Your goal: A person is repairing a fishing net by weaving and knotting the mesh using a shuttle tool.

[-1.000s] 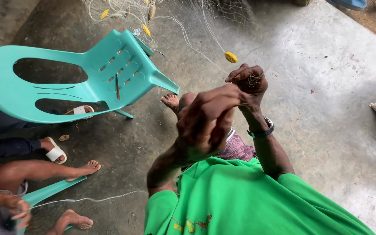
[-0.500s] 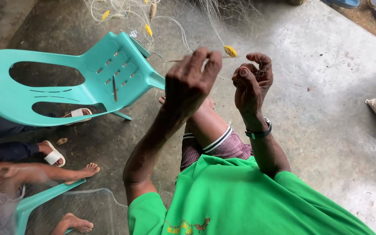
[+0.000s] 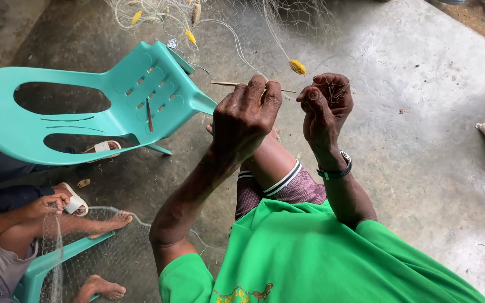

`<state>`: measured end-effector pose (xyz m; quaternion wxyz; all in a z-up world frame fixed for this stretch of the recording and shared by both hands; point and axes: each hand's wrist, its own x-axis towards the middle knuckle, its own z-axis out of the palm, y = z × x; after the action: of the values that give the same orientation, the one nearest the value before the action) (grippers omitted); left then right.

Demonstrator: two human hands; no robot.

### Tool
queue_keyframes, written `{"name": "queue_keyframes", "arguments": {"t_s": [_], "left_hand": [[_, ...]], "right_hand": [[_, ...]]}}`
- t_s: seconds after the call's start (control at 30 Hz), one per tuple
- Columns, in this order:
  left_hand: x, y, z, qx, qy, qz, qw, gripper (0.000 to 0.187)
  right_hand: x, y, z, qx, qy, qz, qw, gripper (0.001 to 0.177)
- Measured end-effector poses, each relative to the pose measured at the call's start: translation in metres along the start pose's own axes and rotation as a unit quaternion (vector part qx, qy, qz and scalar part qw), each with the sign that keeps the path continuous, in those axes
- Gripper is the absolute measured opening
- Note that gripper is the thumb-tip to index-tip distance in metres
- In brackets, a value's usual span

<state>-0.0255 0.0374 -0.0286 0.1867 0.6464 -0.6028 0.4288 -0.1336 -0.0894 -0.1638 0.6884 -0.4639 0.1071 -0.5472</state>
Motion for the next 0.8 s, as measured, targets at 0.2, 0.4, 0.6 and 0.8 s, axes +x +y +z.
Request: {"name": "queue_keyframes", "arguments": {"t_s": [0.2, 0.4, 0.6, 0.8], "left_hand": [[0.003, -0.001, -0.013, -0.011, 0.003, -0.011, 1.0, 0.01], [0.004, 0.003, -0.005, 0.032, 0.009, 0.001, 0.999, 0.005], [-0.019, -0.003, 0.019, -0.183, -0.031, -0.042, 0.982, 0.004], [-0.021, 0.009, 0.013, -0.239, 0.006, -0.06, 0.969, 0.007]], "right_hand": [[-0.002, 0.003, -0.001, -0.015, -0.006, -0.001, 1.0, 0.027], [-0.004, 0.005, -0.002, 0.007, -0.002, 0.006, 1.0, 0.028], [-0.008, 0.01, -0.002, 0.074, 0.003, 0.033, 0.997, 0.031], [-0.006, 0.019, -0.002, 0.111, 0.001, 0.033, 0.993, 0.029]]}}
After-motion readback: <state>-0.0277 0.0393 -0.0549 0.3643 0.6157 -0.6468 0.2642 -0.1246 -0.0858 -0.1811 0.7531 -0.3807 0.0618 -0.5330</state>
